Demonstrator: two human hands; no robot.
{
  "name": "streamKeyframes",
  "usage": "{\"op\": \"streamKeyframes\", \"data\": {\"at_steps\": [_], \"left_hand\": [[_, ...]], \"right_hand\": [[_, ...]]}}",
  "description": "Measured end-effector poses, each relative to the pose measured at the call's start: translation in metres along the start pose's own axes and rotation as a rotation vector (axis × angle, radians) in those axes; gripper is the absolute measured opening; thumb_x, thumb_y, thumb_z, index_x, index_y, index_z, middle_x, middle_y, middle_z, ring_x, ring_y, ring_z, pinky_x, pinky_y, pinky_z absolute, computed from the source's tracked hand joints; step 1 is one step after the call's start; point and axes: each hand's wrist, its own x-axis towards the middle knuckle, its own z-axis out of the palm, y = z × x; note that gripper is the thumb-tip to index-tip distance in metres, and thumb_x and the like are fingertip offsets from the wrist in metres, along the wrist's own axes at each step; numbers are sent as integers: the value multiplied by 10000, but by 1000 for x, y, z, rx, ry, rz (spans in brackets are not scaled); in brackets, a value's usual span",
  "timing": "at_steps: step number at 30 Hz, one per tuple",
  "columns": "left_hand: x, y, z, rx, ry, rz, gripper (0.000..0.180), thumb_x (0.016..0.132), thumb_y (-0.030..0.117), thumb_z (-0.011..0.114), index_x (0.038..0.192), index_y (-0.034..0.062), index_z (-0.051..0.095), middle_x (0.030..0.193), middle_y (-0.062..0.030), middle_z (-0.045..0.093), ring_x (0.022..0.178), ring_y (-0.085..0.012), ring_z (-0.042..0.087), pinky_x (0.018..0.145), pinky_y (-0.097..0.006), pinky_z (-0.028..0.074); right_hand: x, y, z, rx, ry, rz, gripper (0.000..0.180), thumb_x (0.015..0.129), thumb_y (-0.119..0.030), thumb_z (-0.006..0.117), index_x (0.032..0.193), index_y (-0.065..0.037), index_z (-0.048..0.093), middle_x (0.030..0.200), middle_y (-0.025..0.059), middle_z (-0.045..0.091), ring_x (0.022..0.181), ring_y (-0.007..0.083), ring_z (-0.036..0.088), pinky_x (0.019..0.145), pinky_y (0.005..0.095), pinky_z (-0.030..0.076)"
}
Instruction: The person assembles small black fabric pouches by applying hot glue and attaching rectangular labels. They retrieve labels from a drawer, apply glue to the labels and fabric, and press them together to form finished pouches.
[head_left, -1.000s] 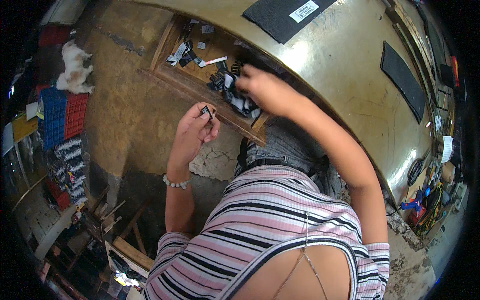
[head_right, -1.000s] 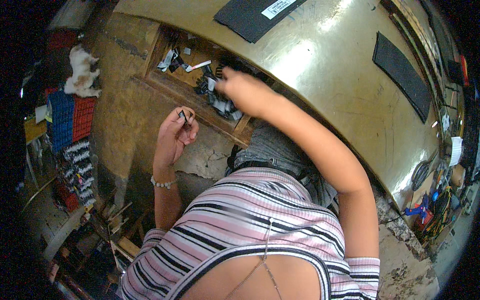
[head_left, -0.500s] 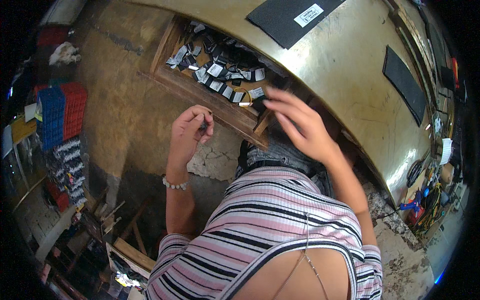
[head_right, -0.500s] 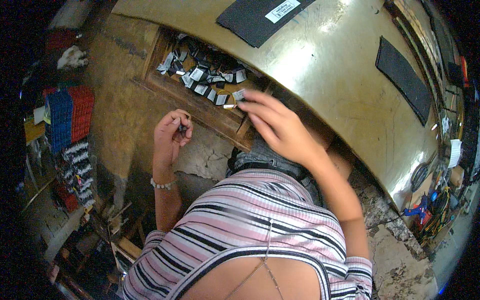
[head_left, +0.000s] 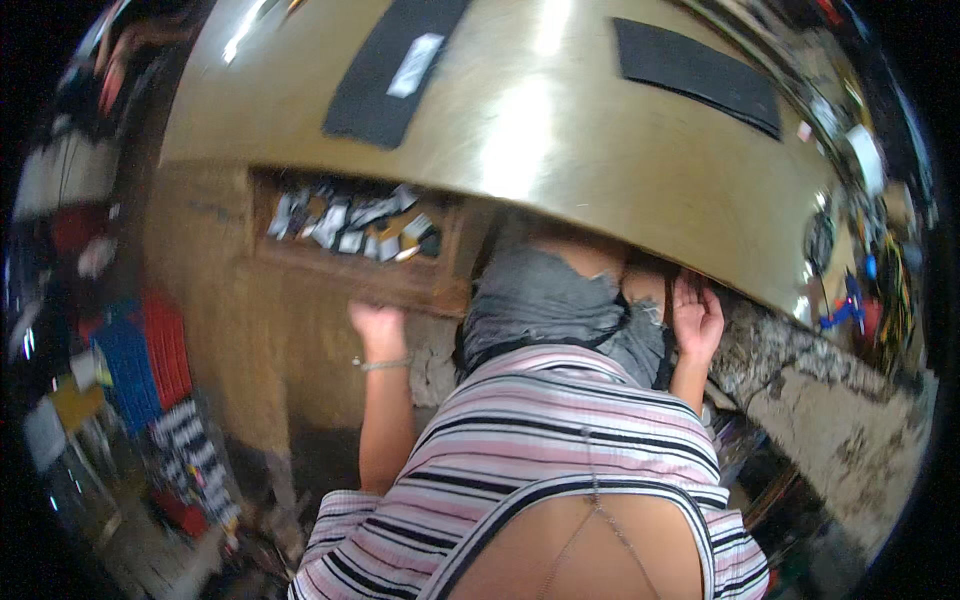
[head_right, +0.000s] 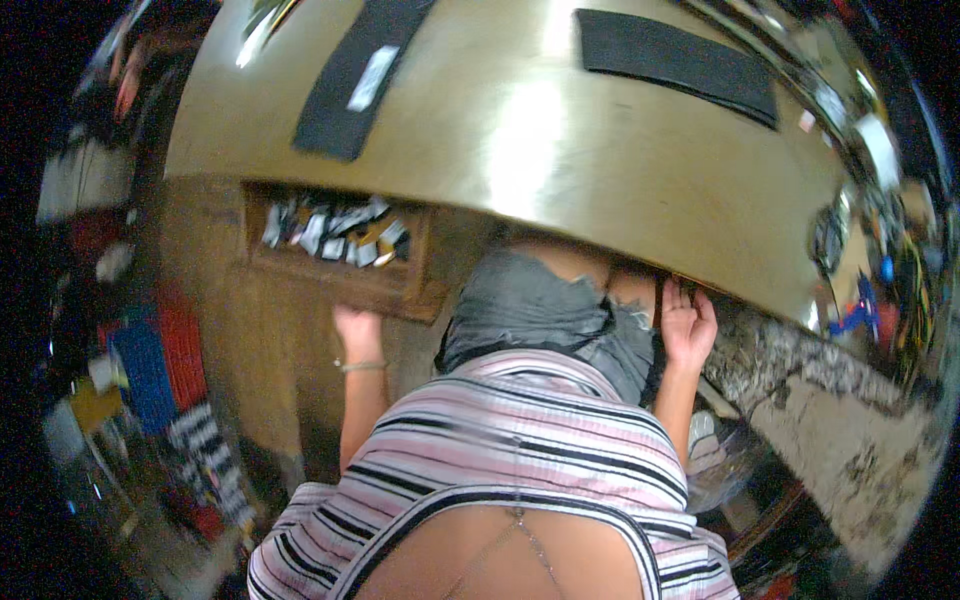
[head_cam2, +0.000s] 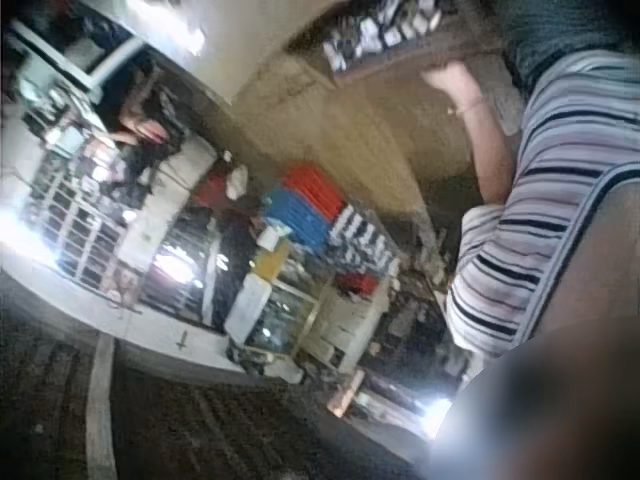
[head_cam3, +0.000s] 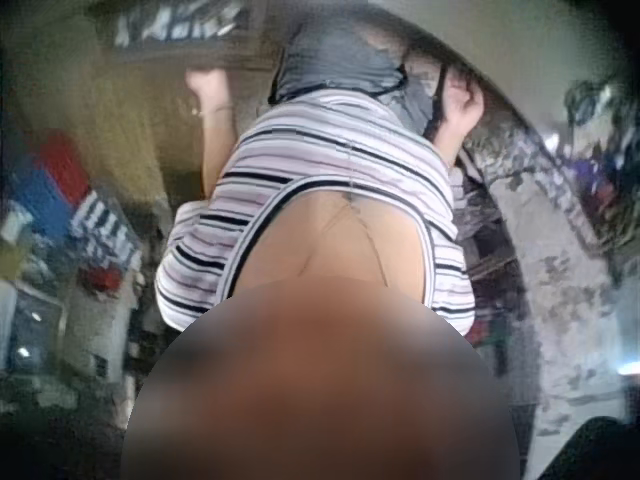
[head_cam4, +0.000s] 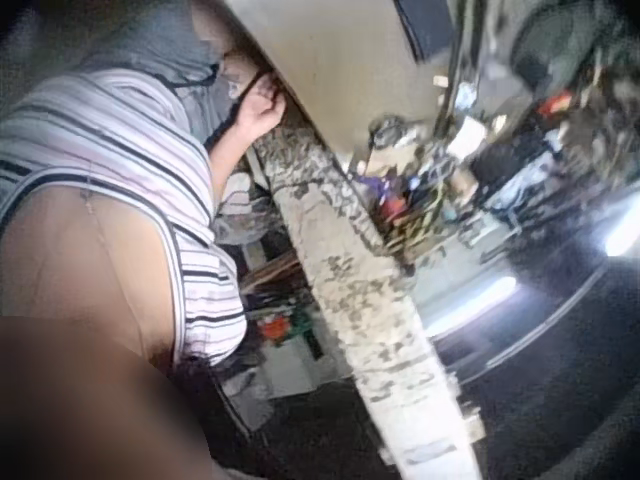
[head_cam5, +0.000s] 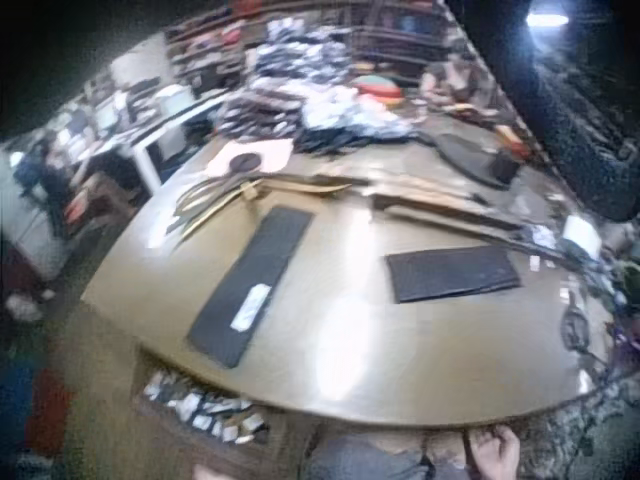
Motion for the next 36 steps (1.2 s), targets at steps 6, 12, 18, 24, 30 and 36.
{"op": "streamKeyframes", "data": {"at_steps": [6,12,18,24,30,36], "left_hand": [[47,28,44,-143,282,-17,229,978,198,449,1001,38,611,1043,-155,633,1023,-296,583,932,-487,463],[110,43,155,-35,-323,-77,135,950,99,469,842,44,531,744,-78,495,687,-200,476,670,-365,439],[64,48,133,88,-697,-162,142,1002,46,432,1076,-19,534,847,-80,489,719,-172,422,663,-317,403],[-67,-28,127,312,-712,-259,125,972,71,474,1071,9,518,873,-66,472,693,-147,406,554,-268,371],[-180,-120,175,1094,-824,-270,372,1008,305,519,703,121,410,624,45,300,531,-81,262,485,-247,228],[-270,-212,220,1713,-2110,686,191,858,194,749,990,80,669,711,-57,605,571,-148,528,532,-298,420]], "right_hand": [[2,-16,1,36,-83,-64,402,825,-158,563,1173,39,519,1268,227,528,1241,396,460,1164,569,278],[14,-19,-11,153,-160,-3,325,824,-180,555,1087,10,570,1158,196,600,1154,371,541,1094,548,385],[-29,-11,-55,42,-138,-29,330,947,-169,483,1206,18,567,1194,172,628,1156,316,582,1070,477,435],[-101,0,-112,-36,75,-109,342,1021,-271,458,1299,-92,541,1330,110,575,1209,271,552,1041,458,460],[-135,-17,-101,-334,292,-323,390,1039,-283,442,1357,-60,477,1329,94,554,1175,216,551,972,429,484],[-172,-88,-30,-1338,479,-1264,204,945,-92,618,1142,-44,640,974,57,655,836,138,629,747,258,517]]}}
